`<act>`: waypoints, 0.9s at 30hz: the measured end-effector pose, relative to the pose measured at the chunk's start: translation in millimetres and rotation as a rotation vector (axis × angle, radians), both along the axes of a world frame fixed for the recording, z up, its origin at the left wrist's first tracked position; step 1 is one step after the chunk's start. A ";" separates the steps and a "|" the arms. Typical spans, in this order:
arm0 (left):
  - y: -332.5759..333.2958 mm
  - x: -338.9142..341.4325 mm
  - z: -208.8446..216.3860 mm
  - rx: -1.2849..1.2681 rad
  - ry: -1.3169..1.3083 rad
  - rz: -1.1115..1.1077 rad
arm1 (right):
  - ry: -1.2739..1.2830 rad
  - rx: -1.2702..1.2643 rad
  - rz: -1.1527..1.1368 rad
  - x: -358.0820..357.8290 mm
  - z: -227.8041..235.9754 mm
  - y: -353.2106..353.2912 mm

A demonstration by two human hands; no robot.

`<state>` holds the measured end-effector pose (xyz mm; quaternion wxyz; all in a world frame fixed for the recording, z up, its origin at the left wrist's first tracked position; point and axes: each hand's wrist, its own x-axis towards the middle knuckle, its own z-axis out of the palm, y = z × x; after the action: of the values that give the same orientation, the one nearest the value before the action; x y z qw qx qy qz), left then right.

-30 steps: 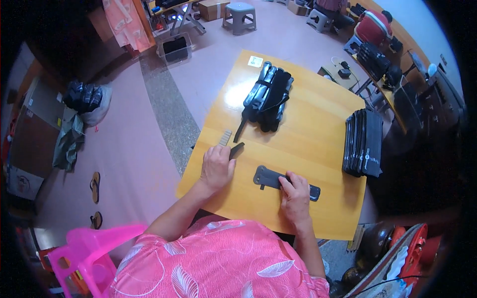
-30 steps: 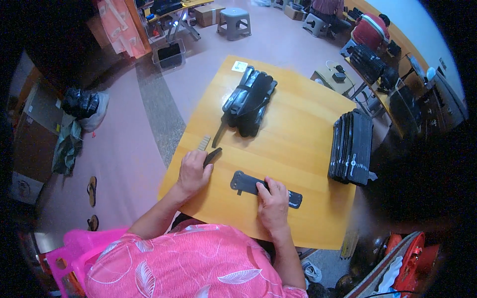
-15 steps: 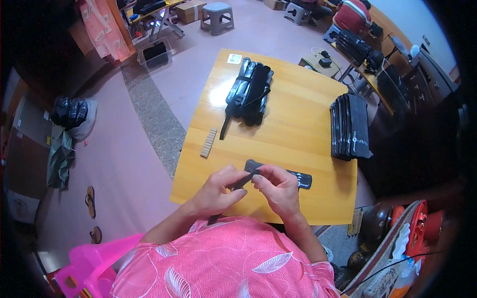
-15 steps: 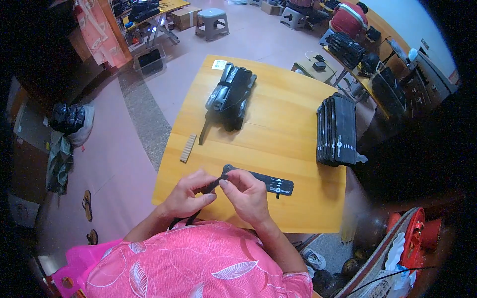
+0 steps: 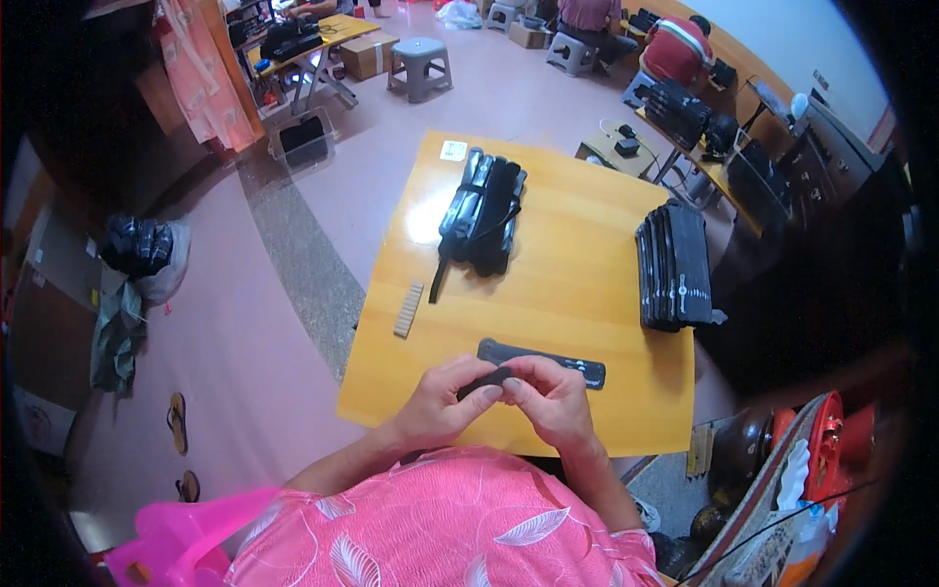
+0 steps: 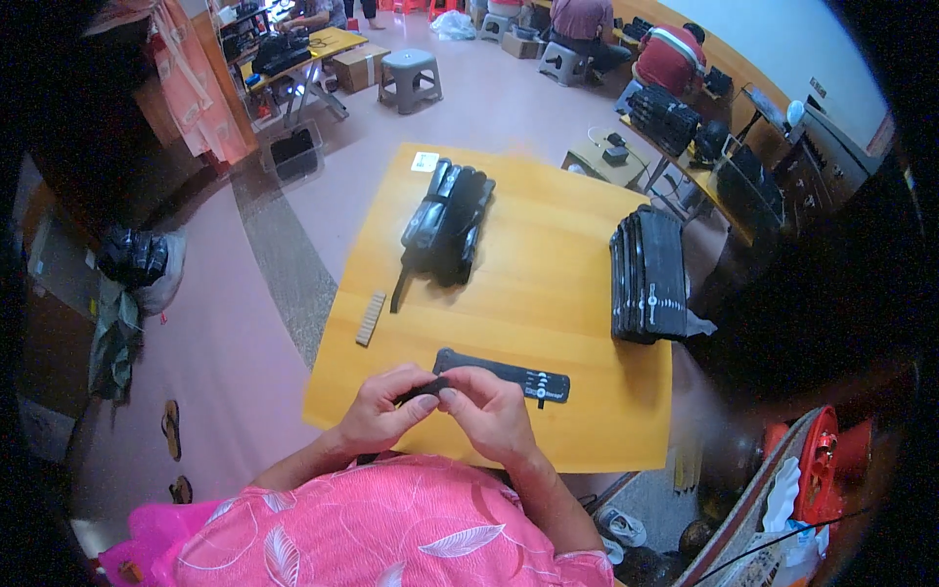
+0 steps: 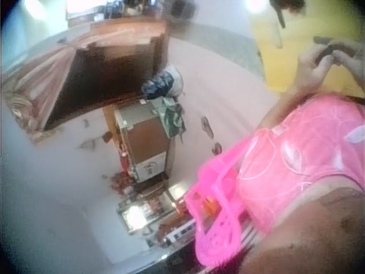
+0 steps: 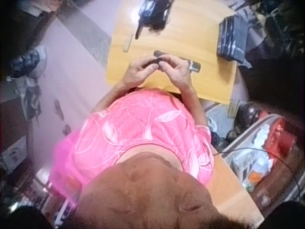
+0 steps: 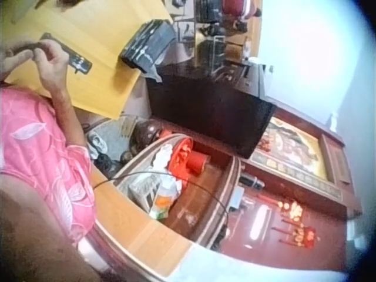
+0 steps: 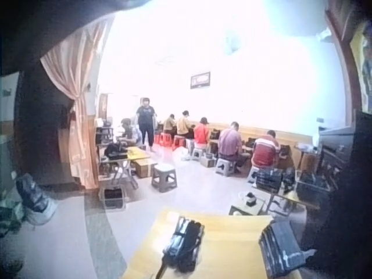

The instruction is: Inspecting and organizing adjustable black textile straps at a workbench.

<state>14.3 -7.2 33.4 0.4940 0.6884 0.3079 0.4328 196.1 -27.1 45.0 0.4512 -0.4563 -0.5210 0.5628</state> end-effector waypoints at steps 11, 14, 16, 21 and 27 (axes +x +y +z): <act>-0.5 11.4 1.2 0.367 0.232 0.129 | -0.109 -0.160 0.059 10.8 -0.5 4.8; 1.6 14.7 2.5 0.456 0.232 0.100 | -0.044 -0.127 0.083 13.2 -4.6 3.6; 3.0 18.3 -2.1 0.479 0.185 0.132 | -0.053 -0.068 0.062 14.0 -9.0 6.7; 4.9 22.6 -5.8 0.317 0.071 0.114 | 0.127 -0.105 0.005 9.0 -22.3 13.5; 8.1 16.8 -27.4 -0.480 -0.117 -0.028 | 0.340 -0.236 -0.019 0.9 -24.3 16.0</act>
<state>31.1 1.0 5.9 0.6662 0.5292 0.3633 0.3796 197.0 -11.1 20.8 0.4812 -0.4093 -0.3633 0.6848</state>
